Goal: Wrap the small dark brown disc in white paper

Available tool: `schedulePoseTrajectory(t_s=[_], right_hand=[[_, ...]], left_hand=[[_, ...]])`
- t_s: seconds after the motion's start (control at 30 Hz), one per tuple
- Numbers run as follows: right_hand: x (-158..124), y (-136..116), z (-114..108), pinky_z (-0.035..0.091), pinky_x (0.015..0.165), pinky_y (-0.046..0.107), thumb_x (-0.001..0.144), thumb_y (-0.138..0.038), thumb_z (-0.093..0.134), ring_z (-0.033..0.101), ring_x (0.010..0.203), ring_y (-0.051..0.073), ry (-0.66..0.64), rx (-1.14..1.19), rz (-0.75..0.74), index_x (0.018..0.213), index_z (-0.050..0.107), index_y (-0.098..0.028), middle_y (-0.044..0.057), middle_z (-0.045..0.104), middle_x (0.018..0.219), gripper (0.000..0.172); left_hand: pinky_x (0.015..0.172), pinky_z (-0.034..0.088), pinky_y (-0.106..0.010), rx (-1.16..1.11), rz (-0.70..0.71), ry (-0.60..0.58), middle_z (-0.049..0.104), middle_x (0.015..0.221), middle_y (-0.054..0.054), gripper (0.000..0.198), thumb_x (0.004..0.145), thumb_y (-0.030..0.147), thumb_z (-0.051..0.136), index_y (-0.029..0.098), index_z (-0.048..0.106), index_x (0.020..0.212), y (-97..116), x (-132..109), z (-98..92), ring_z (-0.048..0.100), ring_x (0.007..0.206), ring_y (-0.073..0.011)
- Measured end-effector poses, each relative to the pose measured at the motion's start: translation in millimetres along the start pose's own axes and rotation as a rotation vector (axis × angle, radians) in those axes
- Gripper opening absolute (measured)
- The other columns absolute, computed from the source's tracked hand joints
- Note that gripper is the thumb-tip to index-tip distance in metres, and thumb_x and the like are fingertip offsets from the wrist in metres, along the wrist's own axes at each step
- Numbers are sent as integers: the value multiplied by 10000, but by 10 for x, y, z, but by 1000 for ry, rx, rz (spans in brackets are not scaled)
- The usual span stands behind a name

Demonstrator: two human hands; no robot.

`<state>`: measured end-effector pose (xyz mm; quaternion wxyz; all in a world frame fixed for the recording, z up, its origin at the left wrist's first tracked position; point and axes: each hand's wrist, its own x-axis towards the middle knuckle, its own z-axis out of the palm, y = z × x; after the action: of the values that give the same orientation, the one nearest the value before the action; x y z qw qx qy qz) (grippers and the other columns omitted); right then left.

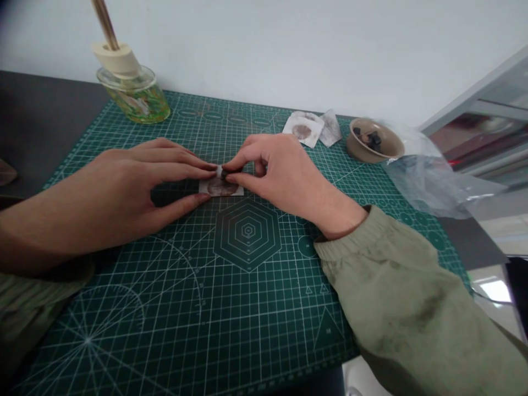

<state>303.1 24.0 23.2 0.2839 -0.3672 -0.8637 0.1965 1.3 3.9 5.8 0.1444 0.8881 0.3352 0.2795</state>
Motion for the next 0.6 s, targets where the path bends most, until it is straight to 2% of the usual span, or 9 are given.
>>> schedulePoseTrajectory(t_s=[0.3, 0.43, 0.6], right_hand=[[5, -70, -37, 621, 837, 391, 1134, -338, 938, 796, 884, 221, -68, -139, -94, 1167, 980, -315, 25, 900, 1102, 58], [3, -89, -46, 637, 887, 393, 1108, -264, 935, 817, 903, 225, -82, -156, -114, 1151, 955, -298, 16, 889, 1093, 58], [-6, -91, -33, 651, 972, 391, 1105, -197, 880, 861, 1036, 254, -78, -178, -181, 1141, 910, -268, 26, 893, 1130, 85]], left_hand=[[1344, 665, -636, -33, -23, 2, 944, 1393, -73, 290, 1105, 434, 810, 335, 994, 1306, -9, 1, 6, 861, 1409, -433], [1342, 685, -600, 7, -14, -2, 940, 1490, -57, 312, 1137, 441, 793, 352, 986, 1365, -10, -21, 4, 892, 1412, -402], [1336, 709, -589, 52, 11, -15, 933, 1529, -27, 298, 1169, 423, 797, 365, 969, 1405, -7, -38, 8, 905, 1434, -388]])
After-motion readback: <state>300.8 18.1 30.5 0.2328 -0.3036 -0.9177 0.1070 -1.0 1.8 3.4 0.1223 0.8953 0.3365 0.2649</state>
